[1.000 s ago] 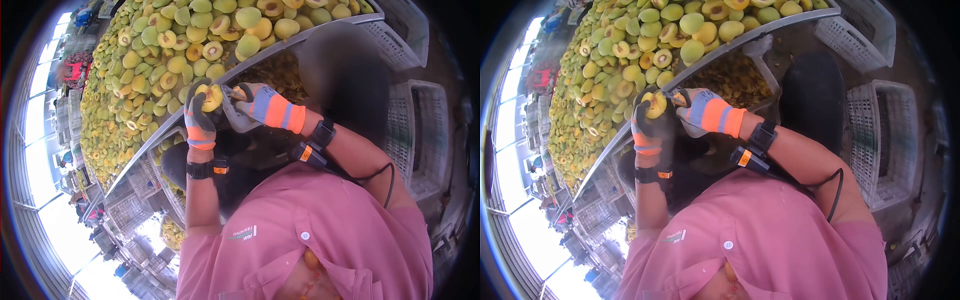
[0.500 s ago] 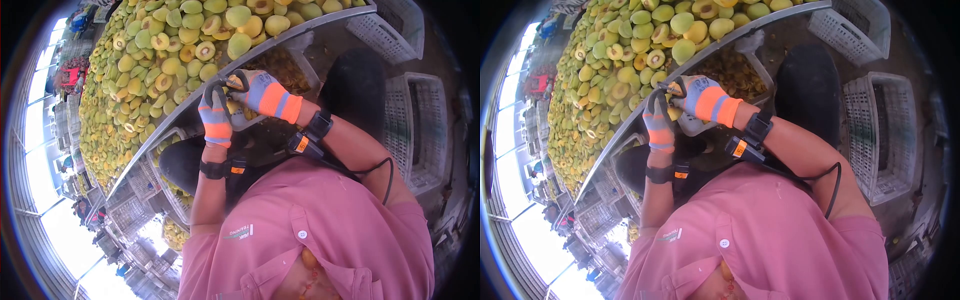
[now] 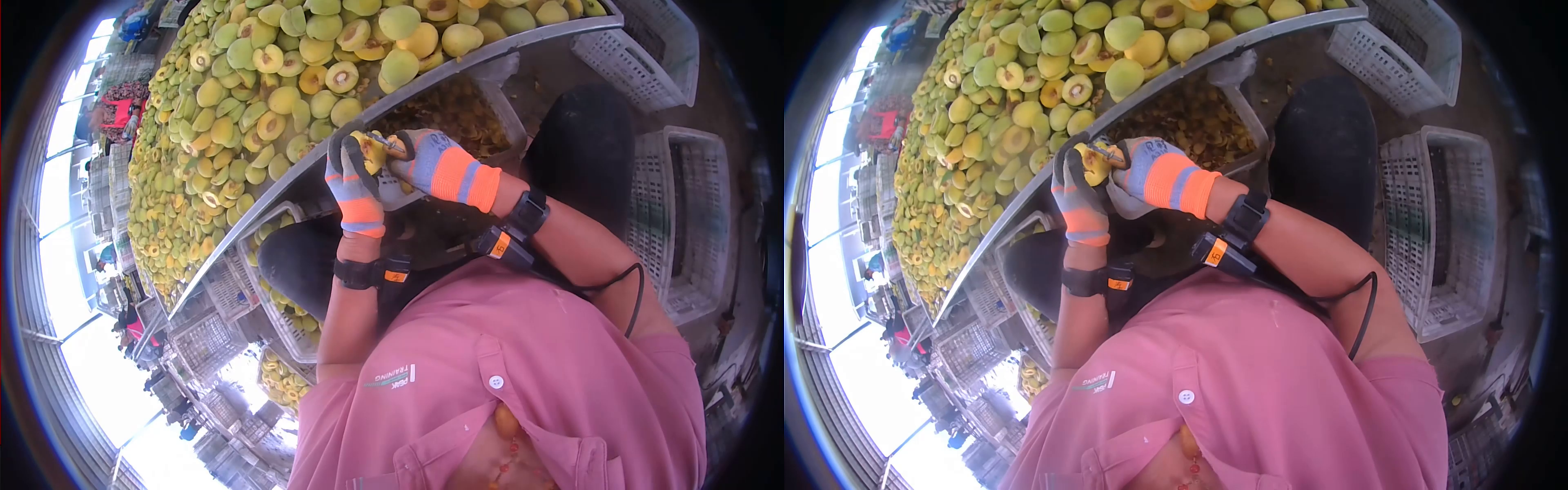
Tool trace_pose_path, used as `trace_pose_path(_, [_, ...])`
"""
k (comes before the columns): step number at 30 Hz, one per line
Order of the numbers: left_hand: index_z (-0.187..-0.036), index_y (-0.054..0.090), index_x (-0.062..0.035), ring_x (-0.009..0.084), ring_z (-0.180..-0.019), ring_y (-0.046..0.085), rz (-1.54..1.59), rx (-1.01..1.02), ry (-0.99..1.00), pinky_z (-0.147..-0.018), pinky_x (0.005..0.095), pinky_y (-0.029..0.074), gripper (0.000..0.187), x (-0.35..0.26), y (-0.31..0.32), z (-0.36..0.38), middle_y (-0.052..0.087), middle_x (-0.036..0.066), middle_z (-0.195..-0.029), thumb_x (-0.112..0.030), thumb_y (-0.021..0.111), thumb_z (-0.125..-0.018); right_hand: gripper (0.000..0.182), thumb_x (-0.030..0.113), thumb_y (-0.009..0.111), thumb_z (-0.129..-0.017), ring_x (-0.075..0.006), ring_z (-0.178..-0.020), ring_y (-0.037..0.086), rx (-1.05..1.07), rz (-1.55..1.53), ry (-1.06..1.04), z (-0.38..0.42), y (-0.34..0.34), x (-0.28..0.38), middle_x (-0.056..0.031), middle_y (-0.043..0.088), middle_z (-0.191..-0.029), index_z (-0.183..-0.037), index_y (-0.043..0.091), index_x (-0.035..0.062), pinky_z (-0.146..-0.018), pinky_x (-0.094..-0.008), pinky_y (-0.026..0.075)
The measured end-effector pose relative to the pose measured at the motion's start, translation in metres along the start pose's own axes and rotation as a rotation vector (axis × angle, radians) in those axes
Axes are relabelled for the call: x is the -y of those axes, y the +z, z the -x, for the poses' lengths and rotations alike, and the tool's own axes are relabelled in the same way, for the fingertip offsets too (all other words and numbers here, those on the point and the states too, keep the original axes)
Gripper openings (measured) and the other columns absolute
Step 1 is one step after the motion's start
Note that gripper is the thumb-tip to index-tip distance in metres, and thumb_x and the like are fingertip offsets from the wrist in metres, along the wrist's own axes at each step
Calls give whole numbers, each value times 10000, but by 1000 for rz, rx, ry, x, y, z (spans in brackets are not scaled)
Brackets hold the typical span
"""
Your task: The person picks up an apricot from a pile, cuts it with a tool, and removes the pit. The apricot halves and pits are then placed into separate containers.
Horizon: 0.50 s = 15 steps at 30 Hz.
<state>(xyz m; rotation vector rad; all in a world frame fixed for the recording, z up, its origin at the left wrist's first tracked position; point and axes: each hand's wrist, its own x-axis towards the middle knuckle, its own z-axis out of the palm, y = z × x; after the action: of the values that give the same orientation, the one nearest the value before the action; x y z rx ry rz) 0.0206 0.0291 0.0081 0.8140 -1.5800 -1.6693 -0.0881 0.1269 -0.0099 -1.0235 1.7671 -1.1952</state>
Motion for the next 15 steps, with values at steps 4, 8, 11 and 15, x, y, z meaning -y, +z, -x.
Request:
trace_pose_path(4, [-1143, 570, 8, 163, -989, 555, -114, 25, 61, -874, 299, 461, 247, -5, 12, 6, 590, 84, -1086, -153, 476, -981, 323, 301, 582, -806, -415, -889, 609, -54, 141, 57, 2, 0, 6, -254, 637, -909, -926, 625, 5, -777, -447, 495])
trace_pose_path(8, [-1107, 551, 4, 137, -902, 534, -149, -17, 78, -814, 281, 452, 196, 0, 21, 13, 579, 64, -1002, -115, 452, -987, 309, 288, 575, -818, -417, -881, 610, -53, 182, 88, 4, 3, 8, -257, 640, -909, -927, 620, 2, -774, -447, 495])
trace_pose_path(11, [-1086, 550, 7, 135, -900, 531, -282, -46, 27, -800, 278, 449, 179, 4, 20, 13, 582, 56, -990, -90, 439, -984, 290, 264, 583, -817, -425, -867, 606, -36, 73, 85, 6, 10, 3, -256, 643, -897, -923, 621, -3, -754, -441, 492])
trace_pose_path(15, [-1010, 570, 10, 147, -824, 552, -545, -61, 245, -741, 285, 463, 156, 9, 10, 10, 618, 91, -927, -65, 439, -972, 269, 240, 613, -809, -419, -809, 603, 37, -132, 48, 3, 13, -8, -246, 643, -836, -904, 626, -12, -704, -416, 484])
